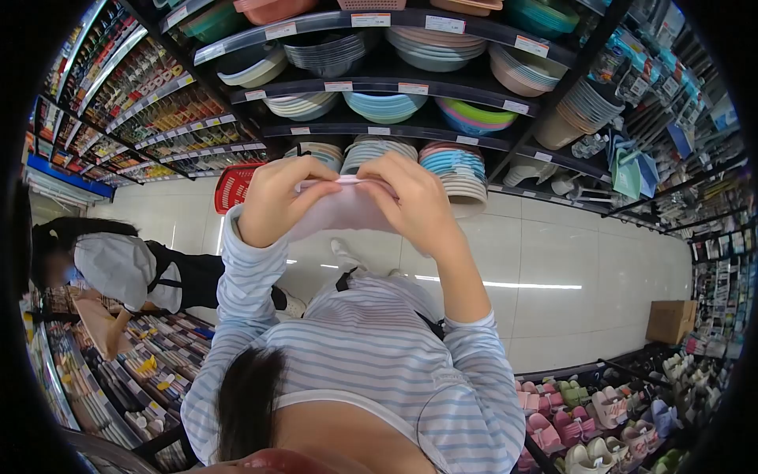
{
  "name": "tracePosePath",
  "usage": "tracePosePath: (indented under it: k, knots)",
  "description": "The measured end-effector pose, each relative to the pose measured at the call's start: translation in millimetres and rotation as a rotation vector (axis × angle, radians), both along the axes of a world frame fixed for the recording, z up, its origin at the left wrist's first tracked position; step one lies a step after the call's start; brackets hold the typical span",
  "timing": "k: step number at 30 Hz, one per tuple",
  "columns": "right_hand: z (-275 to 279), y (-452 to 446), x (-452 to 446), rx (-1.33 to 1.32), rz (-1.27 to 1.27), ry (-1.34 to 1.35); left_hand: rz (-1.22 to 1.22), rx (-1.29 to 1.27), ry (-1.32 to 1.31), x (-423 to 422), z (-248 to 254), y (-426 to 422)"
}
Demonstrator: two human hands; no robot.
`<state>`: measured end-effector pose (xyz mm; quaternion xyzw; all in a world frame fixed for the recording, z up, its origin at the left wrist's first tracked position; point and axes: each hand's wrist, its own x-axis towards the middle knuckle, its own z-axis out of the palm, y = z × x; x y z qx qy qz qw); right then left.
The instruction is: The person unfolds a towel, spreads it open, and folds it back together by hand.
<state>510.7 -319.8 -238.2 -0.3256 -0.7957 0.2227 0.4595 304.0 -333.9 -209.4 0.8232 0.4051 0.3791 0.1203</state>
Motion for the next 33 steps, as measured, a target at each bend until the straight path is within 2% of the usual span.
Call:
tracePosePath:
  k: [12, 15, 24, 27, 33]
  knots:
    - [-5.4, -0.3, -3.1, -0.118, 0.223, 0.215, -0.07, 0.071, 0.035, -8.2, 15.5, -7.1]
    - [6.0, -5.9, -2.9, -0.365, 0.137, 0.114, -0.088, 0.067, 0.089, -10.2, 24.1, -10.4]
    - [-1.4, 5.7, -20.2, -0.092, 0.026, 0.024, -0.007, 0.053, 0.071, -10.8, 27.2, -10.9]
    - [-14.0, 9.7, -32.7, -0.082, -0.03, 0.07, 0.038, 0.067, 0.026, -9.5, 30.8, -10.7]
    - [-34.9, 18.6, -33.2, -0.048, -0.04, -0.057, 0.094, 0.092, 0.019, -23.0, 32.8, -7.8]
